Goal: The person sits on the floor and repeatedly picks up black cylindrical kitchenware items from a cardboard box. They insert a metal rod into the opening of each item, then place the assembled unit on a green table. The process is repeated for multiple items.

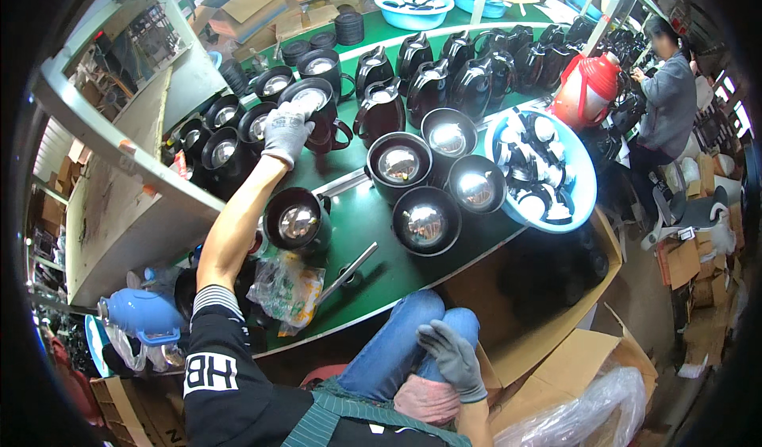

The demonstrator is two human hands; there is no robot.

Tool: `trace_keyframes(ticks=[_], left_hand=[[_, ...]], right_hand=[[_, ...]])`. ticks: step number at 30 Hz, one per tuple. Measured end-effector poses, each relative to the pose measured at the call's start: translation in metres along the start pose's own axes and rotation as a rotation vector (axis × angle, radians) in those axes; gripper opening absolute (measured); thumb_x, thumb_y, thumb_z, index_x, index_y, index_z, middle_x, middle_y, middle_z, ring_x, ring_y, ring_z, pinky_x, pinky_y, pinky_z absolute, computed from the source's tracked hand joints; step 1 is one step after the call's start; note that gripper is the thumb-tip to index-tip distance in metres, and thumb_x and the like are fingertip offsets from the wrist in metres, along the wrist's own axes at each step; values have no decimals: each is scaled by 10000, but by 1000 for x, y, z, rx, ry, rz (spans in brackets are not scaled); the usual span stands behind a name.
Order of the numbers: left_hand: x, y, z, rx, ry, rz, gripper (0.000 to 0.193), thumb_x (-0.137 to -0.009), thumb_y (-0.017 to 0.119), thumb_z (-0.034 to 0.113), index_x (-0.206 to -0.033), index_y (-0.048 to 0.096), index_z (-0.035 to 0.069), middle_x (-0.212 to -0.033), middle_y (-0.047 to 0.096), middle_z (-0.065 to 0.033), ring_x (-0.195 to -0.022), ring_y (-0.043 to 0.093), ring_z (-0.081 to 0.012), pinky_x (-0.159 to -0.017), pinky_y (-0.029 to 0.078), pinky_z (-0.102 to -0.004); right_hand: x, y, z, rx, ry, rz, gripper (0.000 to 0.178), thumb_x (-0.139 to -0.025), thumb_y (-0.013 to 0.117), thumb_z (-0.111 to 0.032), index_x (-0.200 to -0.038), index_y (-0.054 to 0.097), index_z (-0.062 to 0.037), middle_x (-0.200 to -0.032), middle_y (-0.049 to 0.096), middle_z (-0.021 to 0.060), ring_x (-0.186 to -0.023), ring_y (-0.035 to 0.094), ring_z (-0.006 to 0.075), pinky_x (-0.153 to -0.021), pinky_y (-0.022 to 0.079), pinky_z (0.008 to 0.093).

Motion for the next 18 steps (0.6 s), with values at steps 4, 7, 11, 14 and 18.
trace_keyframes(ticks=[4, 7, 11, 14, 18], left_hand=[[48, -132, 10, 88, 231, 269, 370, -824, 859, 196, -1179, 777, 133, -1095, 746, -104, -1021, 705, -333, -907, 552, -461], [98, -220, 37, 139, 327, 280, 334, -804, 862, 168, -1126, 786, 132, -1047, 749, -89, -1010, 710, -328, -908, 547, -464], [166, -295, 82, 315, 505, 190, 297, -789, 865, 180, -1071, 780, 140, -969, 742, -68, -959, 717, -307, -861, 567, -456], [219, -314, 116, 444, 641, 69, 290, -784, 851, 142, -1063, 771, 151, -936, 728, -55, -917, 720, -284, -832, 580, -448], [273, -290, 157, 658, 860, -97, 370, -798, 849, 156, -1163, 785, 153, -1020, 725, -57, -984, 715, -272, -921, 575, -447]], right_hand=[[-22, 42, -20, 486, -79, 47, 597, -1156, 534, -373, -1555, 528, 70, -1562, 590, 179, -1453, 557, 289, -1264, 377, 430], [-70, 119, -80, 1088, -453, -55, 569, -997, 746, -236, -1503, 608, -17, -1516, 607, 212, -1433, 568, 356, -1208, 434, 452], [-99, 205, -132, 1614, -1112, -114, 722, -908, 814, -264, -1567, 560, -119, -1577, 524, 180, -1483, 495, 408, -1203, 421, 590], [-73, 208, -137, 1645, -1044, -222, 513, -867, 803, -108, -1347, 624, -92, -1461, 588, 167, -1420, 549, 408, -1129, 493, 551], [17, 167, -103, 1554, -731, -176, 429, -793, 886, -68, -1138, 631, -62, -1342, 689, 155, -1275, 684, 376, -1049, 576, 467]])
Point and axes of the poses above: each hand's wrist, its own x-axis away from the middle knuckle, its own y-axis out of the palm, z = x × y, the point moved 1 cm from there along -x, towards the middle knuckle
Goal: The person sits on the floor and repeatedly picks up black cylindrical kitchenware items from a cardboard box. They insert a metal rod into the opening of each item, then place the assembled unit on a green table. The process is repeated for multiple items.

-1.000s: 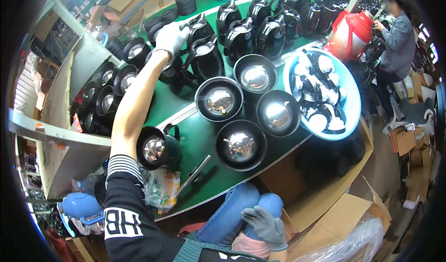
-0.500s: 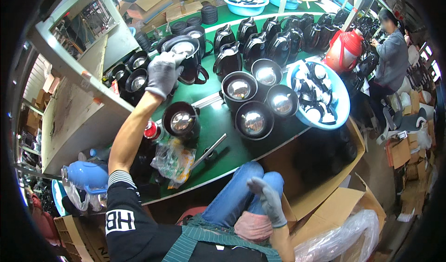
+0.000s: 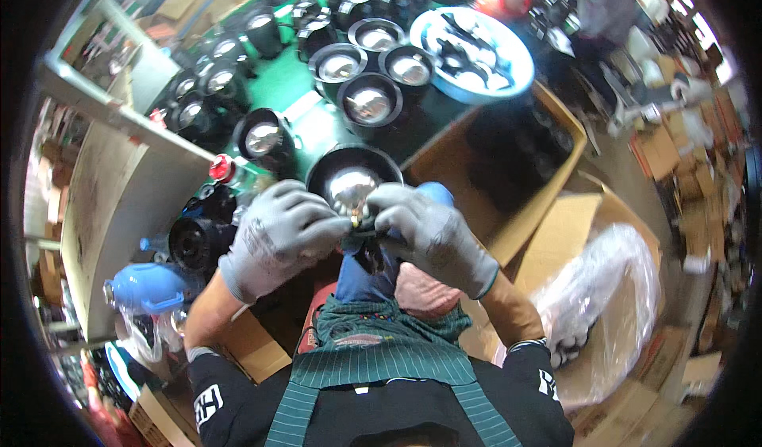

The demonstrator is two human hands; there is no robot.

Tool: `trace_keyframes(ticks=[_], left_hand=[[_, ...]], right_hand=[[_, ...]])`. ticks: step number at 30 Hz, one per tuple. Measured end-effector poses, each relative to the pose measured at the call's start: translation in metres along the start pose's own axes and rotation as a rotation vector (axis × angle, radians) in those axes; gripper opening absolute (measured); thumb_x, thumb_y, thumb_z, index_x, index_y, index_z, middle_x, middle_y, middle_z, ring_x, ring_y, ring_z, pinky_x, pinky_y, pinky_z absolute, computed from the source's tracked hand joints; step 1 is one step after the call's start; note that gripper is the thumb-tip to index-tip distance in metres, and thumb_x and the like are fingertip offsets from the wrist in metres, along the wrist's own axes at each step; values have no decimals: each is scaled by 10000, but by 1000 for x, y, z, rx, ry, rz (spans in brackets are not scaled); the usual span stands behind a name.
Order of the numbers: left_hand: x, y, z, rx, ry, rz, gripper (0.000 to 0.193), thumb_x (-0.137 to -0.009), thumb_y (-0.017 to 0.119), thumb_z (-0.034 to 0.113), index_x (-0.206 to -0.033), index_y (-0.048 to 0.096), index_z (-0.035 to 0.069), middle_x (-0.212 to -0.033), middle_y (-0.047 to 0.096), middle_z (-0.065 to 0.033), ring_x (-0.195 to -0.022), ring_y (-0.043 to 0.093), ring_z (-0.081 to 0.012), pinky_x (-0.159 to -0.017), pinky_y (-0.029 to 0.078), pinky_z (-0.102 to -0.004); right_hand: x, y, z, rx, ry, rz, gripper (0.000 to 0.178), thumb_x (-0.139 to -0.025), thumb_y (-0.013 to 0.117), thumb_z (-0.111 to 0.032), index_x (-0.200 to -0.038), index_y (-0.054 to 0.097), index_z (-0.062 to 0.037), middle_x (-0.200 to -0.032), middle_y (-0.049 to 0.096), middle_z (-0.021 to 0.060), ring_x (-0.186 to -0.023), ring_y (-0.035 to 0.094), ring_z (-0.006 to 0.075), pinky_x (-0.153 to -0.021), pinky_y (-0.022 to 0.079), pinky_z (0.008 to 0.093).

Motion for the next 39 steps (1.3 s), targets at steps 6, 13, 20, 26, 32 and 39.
trace_keyframes(ticks=[6, 13, 20, 26, 32, 39], left_hand=[[88, 107, -15, 741, -921, 537, 401, -1029, 737, 201, -1364, 708, -17, -1332, 732, -142, -1245, 686, -253, -1114, 511, -410], [121, 209, 0, 1578, -792, -155, 594, -1067, 667, 209, -1597, 480, 18, -1600, 558, -143, -1421, 560, -265, -1225, 434, -448], [95, 262, -27, 1547, -1249, -8, 600, -1065, 667, 230, -1600, 479, 32, -1600, 558, -143, -1427, 559, -278, -1226, 436, -456], [45, 347, -38, 1459, -1441, -30, 606, -1064, 668, 247, -1602, 479, 44, -1600, 558, -144, -1432, 558, -290, -1226, 438, -464], [35, 387, -72, 1368, -1575, -126, 611, -1063, 669, 265, -1605, 478, 56, -1600, 559, -144, -1437, 557, -302, -1227, 440, -471], [90, 331, -90, 1240, -1797, -132, 618, -1061, 670, 285, -1607, 477, 70, -1600, 559, -144, -1442, 556, -316, -1228, 442, -480]], right_hand=[[131, -16, -35, -155, 395, 245, 343, -770, 916, -20, -1022, 687, -60, -1416, 703, 181, -1322, 686, 367, -1078, 561, 429], [150, -12, -30, -538, 135, 419, 302, -914, 844, -72, -1134, 638, -74, -1437, 667, 216, -1389, 624, 431, -1107, 548, 519], [129, -25, 10, -569, 93, 249, 327, -869, 897, -179, -1139, 739, -82, -1408, 656, 182, -1270, 670, 407, -1073, 557, 512], [142, -19, 180, -1116, 446, 604, 341, -1063, 731, -309, -1270, 743, -38, -1277, 735, 85, -1165, 684, 186, -1075, 534, 391], [263, 62, 463, 173, 1684, 63, 1014, -965, 701, -627, -1720, 306, -77, -1709, 356, 310, -1541, 402, 476, -1244, 346, 631], [307, 112, 580, 578, 1694, 39, 1125, -896, 732, -680, -1769, 118, -324, -1739, 162, 394, -1591, 185, 612, -1256, 174, 752]])
Point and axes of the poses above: each hand's wrist, its own x-axis away from the middle knuckle, its own y-axis out of the palm, z = x × y, the point moved 1 cm from there along -x, towards the middle knuckle
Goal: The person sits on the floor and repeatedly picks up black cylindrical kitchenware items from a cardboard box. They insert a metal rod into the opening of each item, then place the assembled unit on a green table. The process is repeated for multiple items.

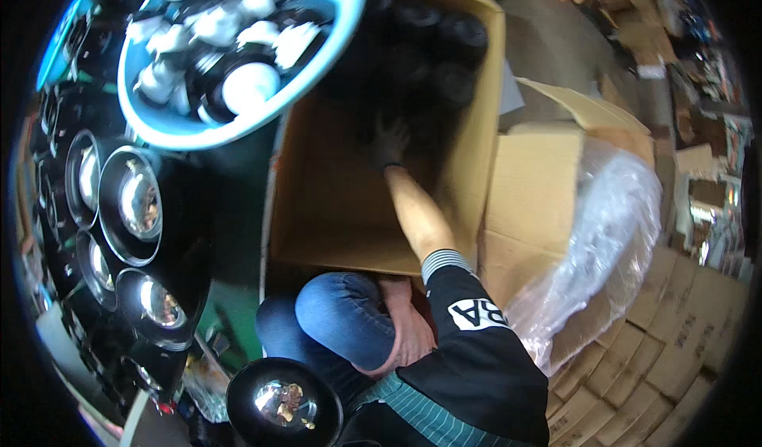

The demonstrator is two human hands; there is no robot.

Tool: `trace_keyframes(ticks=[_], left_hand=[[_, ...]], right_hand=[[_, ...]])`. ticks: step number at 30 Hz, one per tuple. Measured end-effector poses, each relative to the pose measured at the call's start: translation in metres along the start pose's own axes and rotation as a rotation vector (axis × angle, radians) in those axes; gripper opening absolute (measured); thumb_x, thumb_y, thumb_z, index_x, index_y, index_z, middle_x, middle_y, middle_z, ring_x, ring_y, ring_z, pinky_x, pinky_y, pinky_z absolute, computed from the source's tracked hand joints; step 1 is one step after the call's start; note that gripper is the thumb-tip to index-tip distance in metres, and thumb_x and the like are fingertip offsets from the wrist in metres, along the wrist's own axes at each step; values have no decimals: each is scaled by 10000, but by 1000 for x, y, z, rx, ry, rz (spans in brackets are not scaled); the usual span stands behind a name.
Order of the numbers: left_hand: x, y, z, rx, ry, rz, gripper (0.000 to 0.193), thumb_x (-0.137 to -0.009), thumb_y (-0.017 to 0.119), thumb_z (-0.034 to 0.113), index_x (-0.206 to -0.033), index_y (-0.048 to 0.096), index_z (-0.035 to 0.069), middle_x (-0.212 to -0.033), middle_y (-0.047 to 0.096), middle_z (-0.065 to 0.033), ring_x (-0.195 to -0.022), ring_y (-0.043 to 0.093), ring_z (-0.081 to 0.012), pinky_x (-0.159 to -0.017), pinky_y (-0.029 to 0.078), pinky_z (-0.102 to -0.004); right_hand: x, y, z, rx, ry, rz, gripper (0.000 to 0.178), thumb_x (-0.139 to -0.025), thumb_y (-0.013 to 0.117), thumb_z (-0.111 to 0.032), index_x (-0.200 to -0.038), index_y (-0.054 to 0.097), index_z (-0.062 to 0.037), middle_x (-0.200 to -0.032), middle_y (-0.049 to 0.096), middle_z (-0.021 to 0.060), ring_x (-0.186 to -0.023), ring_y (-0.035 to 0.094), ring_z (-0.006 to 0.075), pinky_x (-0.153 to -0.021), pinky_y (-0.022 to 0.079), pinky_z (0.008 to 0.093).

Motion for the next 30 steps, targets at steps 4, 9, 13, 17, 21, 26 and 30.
trace_keyframes(ticks=[4, 9, 13, 17, 21, 26, 30], left_hand=[[12, -1, -12, 36, -53, 10, 622, -1060, 670, 297, -1609, 477, 78, -1600, 559, -145, -1446, 555, -323, -1228, 443, -485], [32, 7, -31, 69, -22, 53, 626, -1059, 670, 311, -1611, 476, 88, -1601, 560, -145, -1450, 554, -333, -1229, 445, -491], [47, 7, -24, -31, 130, -59, 630, -1058, 671, 323, -1612, 476, 96, -1601, 560, -145, -1453, 554, -341, -1229, 446, -496], [48, 6, -2, -274, 390, -208, 634, -1057, 671, 335, -1614, 475, 104, -1601, 560, -146, -1456, 553, -349, -1229, 448, -501], [47, 14, -2, -515, 689, -310, 638, -1056, 672, 346, -1615, 475, 112, -1601, 560, -146, -1459, 552, -357, -1230, 449, -506], [52, 18, 0, -986, 1193, -253, 642, -1055, 672, 361, -1617, 474, 122, -1601, 561, -146, -1463, 552, -367, -1230, 451, -513], [67, 10, -6, -465, 823, -570, 745, -1061, 635, 522, -1678, 392, 182, -1669, 486, -157, -1503, 511, -394, -1257, 414, -561]], right_hand=[[-29, 59, 29, 173, -54, 432, 974, -890, 772, -609, -1721, 299, -424, -1713, 234, 389, -1531, 288, 627, -1225, 260, 732], [-12, 8, 20, 89, -99, 179, 842, -893, 791, -579, -1652, 460, -430, -1671, 342, 365, -1477, 383, 595, -1154, 391, 678], [47, -48, -7, -169, -61, 296, 800, -916, 761, -636, -1636, 510, -392, -1633, 412, 352, -1461, 424, 562, -1141, 396, 678], [183, -189, -60, -1016, -449, 98, 759, -1000, 800, -402, -1614, 520, -57, -1410, 661, 228, -1239, 660, 376, -1084, 526, 481], [310, -290, -58, -1200, -924, -311, 917, -834, 905, -528, -1574, 588, -88, -1640, 475, 229, -1489, 463, 396, -1245, 367, 498], [387, -335, -40, -912, -1192, -356, 908, -740, 938, -541, -1551, 659, -244, -1689, 391, 224, -1496, 400, 432, -1252, 292, 566], [417, -340, -26, -971, -1279, -302, 933, -696, 960, -537, -1543, 666, -278, -1681, 384, 234, -1487, 395, 467, -1231, 293, 584]])
Point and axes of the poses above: each hand's wrist, its own x-axis away from the middle knuckle, its own y-axis out of the palm, z = x × y, the point moved 1 cm from there along -x, towards the middle knuckle
